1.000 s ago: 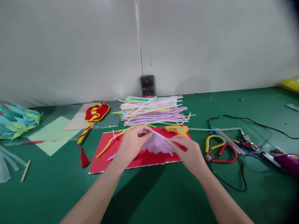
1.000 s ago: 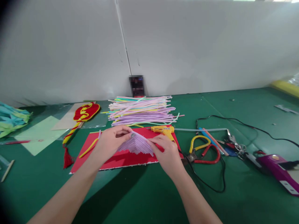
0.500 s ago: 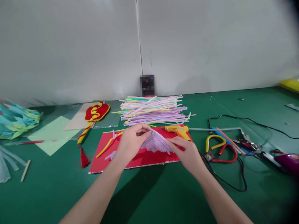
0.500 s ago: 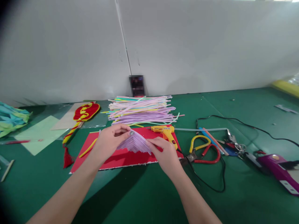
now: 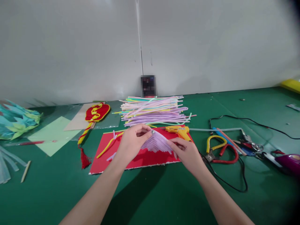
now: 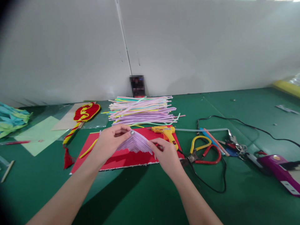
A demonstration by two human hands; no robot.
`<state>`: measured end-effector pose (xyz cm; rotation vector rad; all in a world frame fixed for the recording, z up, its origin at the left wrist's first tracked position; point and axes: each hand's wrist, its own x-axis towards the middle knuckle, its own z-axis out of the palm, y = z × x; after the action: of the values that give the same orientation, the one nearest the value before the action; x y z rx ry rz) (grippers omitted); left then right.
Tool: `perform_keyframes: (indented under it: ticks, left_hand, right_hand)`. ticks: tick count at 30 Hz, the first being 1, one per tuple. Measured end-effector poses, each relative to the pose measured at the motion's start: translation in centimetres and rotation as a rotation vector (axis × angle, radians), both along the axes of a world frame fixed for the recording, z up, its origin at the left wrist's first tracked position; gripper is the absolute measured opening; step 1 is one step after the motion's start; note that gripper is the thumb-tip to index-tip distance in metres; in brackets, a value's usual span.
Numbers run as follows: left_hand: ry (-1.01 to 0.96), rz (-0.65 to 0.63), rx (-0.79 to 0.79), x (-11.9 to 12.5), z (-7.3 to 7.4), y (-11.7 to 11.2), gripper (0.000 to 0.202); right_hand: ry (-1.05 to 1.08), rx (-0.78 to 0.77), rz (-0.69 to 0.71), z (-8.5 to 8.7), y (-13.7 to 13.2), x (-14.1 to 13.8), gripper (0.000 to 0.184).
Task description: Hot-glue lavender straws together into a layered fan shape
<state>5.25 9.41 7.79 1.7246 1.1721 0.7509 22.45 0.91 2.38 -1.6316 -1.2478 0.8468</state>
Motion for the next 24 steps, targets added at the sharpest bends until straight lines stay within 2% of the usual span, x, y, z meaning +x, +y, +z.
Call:
perform_keyframes:
  ticks: [15,24]
  left_hand:
    - [0.045,0.008,-0.024,0.01,0.24,0.29,0.006]
    - [-0.023,-0.096,-0.057,-0.42,-0.51,0.63,0.014]
  right_hand:
    - [0.11,-0.043,0.008,-0.13,0.07,0.13,0.034]
    - [0.085,-0.058,0.011,-0.1,0.08,0.18,0.033]
